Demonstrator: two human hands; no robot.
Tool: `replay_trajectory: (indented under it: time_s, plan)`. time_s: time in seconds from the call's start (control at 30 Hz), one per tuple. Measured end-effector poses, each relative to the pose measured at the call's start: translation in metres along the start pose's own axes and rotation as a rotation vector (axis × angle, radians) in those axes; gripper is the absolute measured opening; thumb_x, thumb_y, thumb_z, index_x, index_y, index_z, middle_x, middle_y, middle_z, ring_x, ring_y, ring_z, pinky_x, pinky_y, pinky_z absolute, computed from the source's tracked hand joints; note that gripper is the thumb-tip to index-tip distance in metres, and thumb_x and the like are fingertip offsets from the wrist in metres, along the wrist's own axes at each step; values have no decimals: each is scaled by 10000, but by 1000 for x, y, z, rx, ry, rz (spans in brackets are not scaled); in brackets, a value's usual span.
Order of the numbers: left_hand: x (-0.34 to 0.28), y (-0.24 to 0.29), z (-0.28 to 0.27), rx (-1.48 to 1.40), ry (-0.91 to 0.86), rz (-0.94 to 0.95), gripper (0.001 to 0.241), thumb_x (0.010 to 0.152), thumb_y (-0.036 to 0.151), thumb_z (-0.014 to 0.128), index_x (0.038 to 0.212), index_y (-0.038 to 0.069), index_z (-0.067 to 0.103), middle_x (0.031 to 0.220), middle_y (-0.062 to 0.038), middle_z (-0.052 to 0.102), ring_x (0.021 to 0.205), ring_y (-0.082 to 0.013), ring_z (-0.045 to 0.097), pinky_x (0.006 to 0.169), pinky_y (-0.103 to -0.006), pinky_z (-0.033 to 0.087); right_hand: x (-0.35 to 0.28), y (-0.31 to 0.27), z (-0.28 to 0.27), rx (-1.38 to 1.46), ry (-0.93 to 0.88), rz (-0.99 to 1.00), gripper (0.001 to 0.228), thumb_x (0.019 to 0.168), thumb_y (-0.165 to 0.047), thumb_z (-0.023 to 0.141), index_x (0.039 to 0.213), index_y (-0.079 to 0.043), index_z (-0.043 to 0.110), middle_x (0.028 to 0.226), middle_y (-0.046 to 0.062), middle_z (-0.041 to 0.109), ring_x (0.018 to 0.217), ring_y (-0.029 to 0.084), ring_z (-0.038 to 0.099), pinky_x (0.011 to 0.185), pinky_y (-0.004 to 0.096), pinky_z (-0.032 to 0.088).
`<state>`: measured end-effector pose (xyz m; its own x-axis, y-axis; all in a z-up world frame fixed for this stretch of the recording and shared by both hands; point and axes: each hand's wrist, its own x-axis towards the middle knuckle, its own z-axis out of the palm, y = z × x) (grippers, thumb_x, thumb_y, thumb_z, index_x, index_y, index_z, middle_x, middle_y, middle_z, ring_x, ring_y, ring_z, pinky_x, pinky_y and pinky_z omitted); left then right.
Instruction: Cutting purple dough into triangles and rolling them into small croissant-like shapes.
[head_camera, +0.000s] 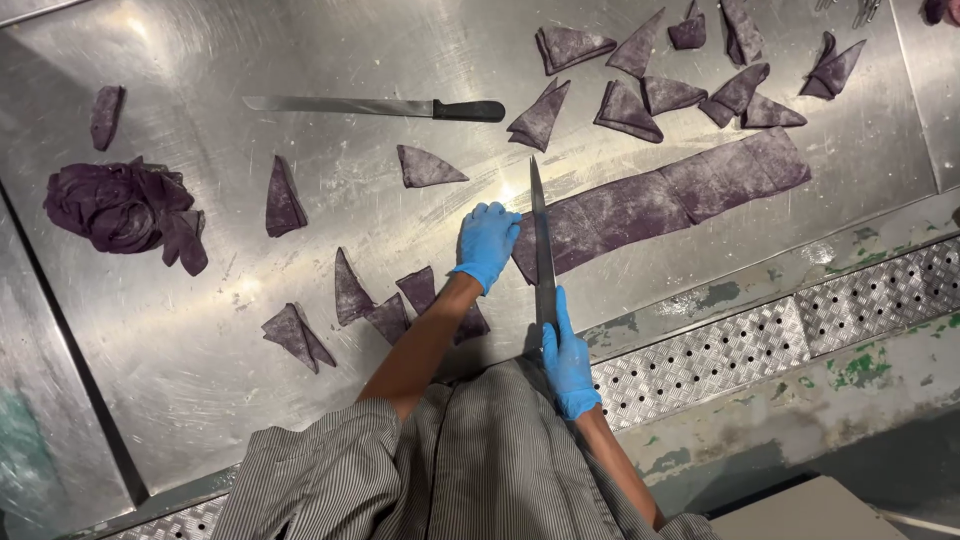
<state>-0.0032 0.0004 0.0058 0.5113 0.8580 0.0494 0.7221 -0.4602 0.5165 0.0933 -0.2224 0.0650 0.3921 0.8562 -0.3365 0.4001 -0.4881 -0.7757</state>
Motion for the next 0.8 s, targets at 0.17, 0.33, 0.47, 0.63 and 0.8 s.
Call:
replay_trajectory:
  time_s: [0.17, 0.33, 0.47, 0.63, 0.8]
  plan:
    - [9, 24, -21, -16, -25, -57, 274, 910, 243, 691, 1158, 135, 731, 1095, -87, 623, 1065, -306, 564, 937, -444, 463, 0, 4, 4, -64, 20, -2, 686, 1017, -208, 526, 1636, -240, 233, 704, 312, 636, 619, 453, 675, 590, 534, 464]
    - [33, 69, -30, -3, -166, 244, 604, 1046, 420, 535, 1550, 118, 397, 1572, -158, 424, 1473, -376, 353, 1220, -499, 291, -1, 0, 8, -122, 18, 32, 686, 1027, -219, 532, 1638, -215, 222, 723, 344, 631, 624, 514, 619, 579, 570, 435]
    - [38, 79, 12, 195, -190, 473, 639, 1032, 440, 484, 1591, 172, 333, 1664, -137, 277, 1549, -349, 190, 1251, -580, 154, -2, 2, 15, -85, 26, 21, 669, 1026, -221, 522, 1629, -198, 232, 752, 339, 645, 645, 516, 629, 575, 576, 436]
    - [36, 70, 29, 287, -319, 518, 644, 1056, 476, 411, 1618, 187, 284, 1688, -145, 209, 1577, -321, 112, 1242, -640, 51, 3, 0, 26, -110, 31, 29, 682, 1031, -216, 501, 1637, -188, 189, 758, 334, 655, 666, 523, 634, 598, 591, 453]
    - [42, 73, 11, 320, -348, 535, 641, 1041, 463, 429, 1611, 206, 289, 1678, -129, 217, 1571, -315, 110, 1222, -672, 62, 11, 16, 47, -164, 79, 36, 688, 1023, -213, 491, 1638, -217, 185, 765, 329, 661, 666, 528, 631, 605, 599, 456]
